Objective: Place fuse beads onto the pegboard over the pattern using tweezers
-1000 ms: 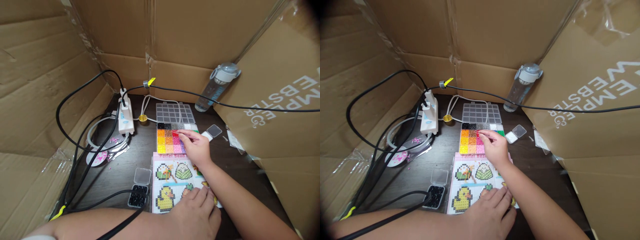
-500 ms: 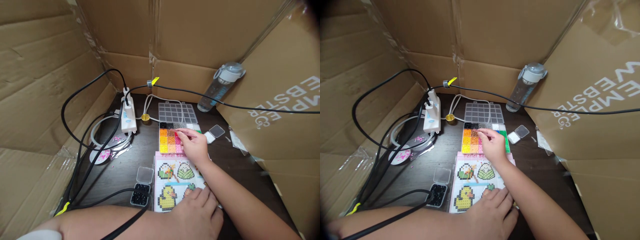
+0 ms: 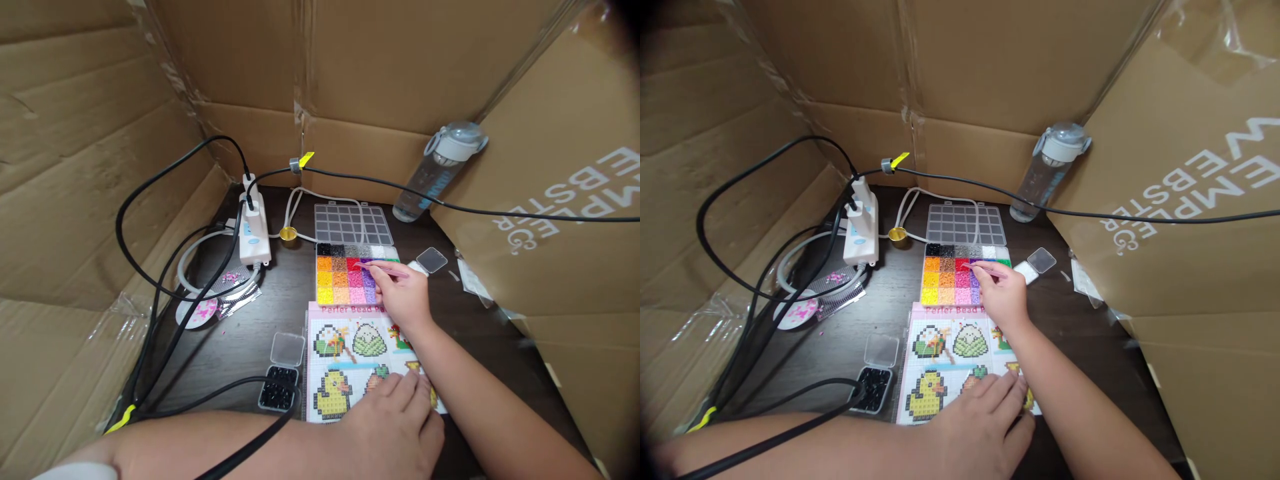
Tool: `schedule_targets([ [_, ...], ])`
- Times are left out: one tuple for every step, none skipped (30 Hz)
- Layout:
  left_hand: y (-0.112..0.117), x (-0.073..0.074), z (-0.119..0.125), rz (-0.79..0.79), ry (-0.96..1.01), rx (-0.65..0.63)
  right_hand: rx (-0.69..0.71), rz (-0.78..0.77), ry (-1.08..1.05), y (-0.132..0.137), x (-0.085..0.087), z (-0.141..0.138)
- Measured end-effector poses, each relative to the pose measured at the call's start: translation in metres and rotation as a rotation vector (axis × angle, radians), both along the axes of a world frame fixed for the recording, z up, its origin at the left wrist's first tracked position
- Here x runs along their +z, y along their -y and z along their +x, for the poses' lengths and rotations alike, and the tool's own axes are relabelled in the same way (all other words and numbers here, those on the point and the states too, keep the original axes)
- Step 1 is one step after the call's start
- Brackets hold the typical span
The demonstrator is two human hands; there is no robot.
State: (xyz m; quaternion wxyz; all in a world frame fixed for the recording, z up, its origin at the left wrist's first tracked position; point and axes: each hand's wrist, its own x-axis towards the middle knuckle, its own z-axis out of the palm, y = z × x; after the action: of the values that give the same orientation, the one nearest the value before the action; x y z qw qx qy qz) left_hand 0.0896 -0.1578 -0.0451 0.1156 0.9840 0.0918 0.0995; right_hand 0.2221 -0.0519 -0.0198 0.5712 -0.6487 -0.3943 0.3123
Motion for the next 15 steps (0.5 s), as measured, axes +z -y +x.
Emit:
schedule_targets([
  [-0.0003, 0.0, -0.0002, -0.004, 0.0, 0.0, 0.0, -0.004, 0.0, -0.0006, -0.0001, -0.0007],
  [-0.0005, 0.0, -0.0004, -0.007, -0.002, 0.001, -0.001, -0.01, 0.005, -0.0011, -0.0001, -0.0011],
  [-0.0006, 0.0, -0.0005, -0.011, -0.003, 0.002, -0.002, -0.016, 0.018, -0.0014, -0.0002, -0.0014],
  [-0.0005, 0.0, -0.0005, -0.016, -0.006, 0.005, -0.003, -0.022, 0.035, -0.0016, -0.0004, -0.0015],
  [-0.0003, -0.0001, -0.0005, -0.018, -0.008, 0.008, -0.001, -0.027, 0.052, -0.0018, -0.0006, -0.0014],
  [0.0001, -0.0004, -0.0004, -0.02, -0.008, 0.008, 0.003, -0.031, 0.069, -0.0018, -0.0009, -0.0014],
  [0.0005, -0.0008, -0.0002, -0.017, -0.005, 0.006, 0.005, -0.032, 0.081, -0.0019, -0.0012, -0.0013],
  [0.001, -0.0013, 0.0, -0.013, -0.002, 0.005, 0.008, -0.034, 0.088, -0.0019, -0.0014, -0.0012],
  [0.0015, -0.0017, 0.0001, -0.008, 0.003, 0.003, 0.009, -0.034, 0.092, -0.002, -0.0017, -0.0012],
  [0.0018, -0.0022, 0.0003, -0.004, 0.006, 0.002, 0.01, -0.034, 0.094, -0.0022, -0.0018, -0.0013],
  [0.002, -0.0025, 0.0004, -0.003, 0.008, 0.002, 0.007, -0.032, 0.094, -0.0024, -0.0019, -0.0015],
  [0.0021, -0.0026, 0.0004, -0.002, 0.008, 0.006, 0.003, -0.032, 0.091, -0.0025, -0.0019, -0.0017],
  [0.002, -0.0025, 0.0004, -0.002, 0.007, 0.008, -0.001, -0.032, 0.088, -0.0027, -0.002, -0.0019],
  [0.0018, -0.0023, 0.0004, -0.002, 0.006, 0.009, -0.006, -0.032, 0.084, -0.0028, -0.002, -0.0021],
  [0.0015, -0.0018, 0.0004, -0.002, 0.005, 0.008, -0.011, -0.031, 0.079, -0.0029, -0.0021, -0.0022],
])
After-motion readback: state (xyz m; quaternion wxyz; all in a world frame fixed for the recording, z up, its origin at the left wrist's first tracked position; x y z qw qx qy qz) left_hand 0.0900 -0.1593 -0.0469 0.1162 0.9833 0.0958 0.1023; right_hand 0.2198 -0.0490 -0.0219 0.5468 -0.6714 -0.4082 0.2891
